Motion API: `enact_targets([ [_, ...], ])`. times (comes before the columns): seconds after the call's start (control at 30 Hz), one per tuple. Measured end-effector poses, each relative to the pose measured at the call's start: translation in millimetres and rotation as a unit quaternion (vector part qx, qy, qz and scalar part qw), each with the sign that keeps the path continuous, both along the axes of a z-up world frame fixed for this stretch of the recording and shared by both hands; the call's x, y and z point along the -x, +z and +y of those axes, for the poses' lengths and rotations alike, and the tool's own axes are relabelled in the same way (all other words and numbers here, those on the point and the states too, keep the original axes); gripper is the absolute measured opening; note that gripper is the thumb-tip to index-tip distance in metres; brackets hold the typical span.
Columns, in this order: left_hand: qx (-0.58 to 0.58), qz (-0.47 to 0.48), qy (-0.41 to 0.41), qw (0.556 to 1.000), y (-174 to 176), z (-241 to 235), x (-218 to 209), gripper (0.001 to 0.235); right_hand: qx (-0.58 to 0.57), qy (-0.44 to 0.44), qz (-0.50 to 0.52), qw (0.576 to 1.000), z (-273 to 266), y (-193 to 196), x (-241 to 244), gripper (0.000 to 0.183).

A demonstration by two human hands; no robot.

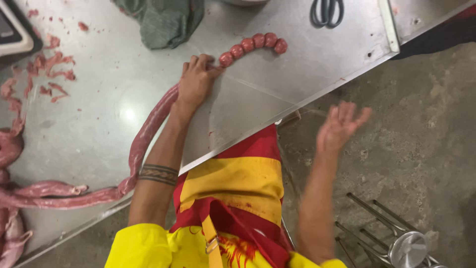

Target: The person ties meat-filled casings with string to form individual links on a metal table, occasionally using scissors to cut the string.

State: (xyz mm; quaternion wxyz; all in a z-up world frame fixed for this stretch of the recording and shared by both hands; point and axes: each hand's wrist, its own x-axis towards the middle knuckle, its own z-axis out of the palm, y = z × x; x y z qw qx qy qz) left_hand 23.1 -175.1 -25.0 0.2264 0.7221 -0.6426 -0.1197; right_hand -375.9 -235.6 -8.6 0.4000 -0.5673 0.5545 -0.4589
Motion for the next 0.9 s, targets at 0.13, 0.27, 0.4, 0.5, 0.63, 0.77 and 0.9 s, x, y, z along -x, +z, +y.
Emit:
enact_targets([
  [0.13,0.019,0.057,-0.018,0.998,-7.6,-1.2,-9.2,0.031,-0.232,0.363,0.429,0.794,12.6,15.1,199.6,0.045],
  [0.27,0.06,-0.156,-0.044,0.985,-17.3,11.1,2.2,0.039,-0.477,0.171,0.112,0.855,47.4,65.4,326.6,0.035],
  [0.4,0.05,-0.115,-0.065,0.99,-7.9,4.0,-7.4,0.042,-0.111,0.085,-0.514,0.847,23.5,45.3,270.7,0.058],
  [0.5,0.061,-0.114,-0.114,0.985,-1.7,17.6,-19.2,0.067,-0.06,-0.017,-0.631,0.773,-55.4,21.1,172.1,0.076],
  [0.63,0.034,0.158,0.02,0.987,-3.2,34.9,-19.4,0.077,-0.276,0.107,0.043,0.954,-210.8,-3.2,18.6,0.044],
  [0.77,0.071,0.223,0.081,0.969,-18.4,36.5,-17.1,0.075,0.146,0.358,0.615,0.687,-184.4,-40.6,-202.7,0.014],
  [0.9,0.081,0.206,0.114,0.968,-13.4,34.7,-19.7,0.071,0.068,0.485,0.551,0.676,35.9,-10.9,-293.6,0.101],
])
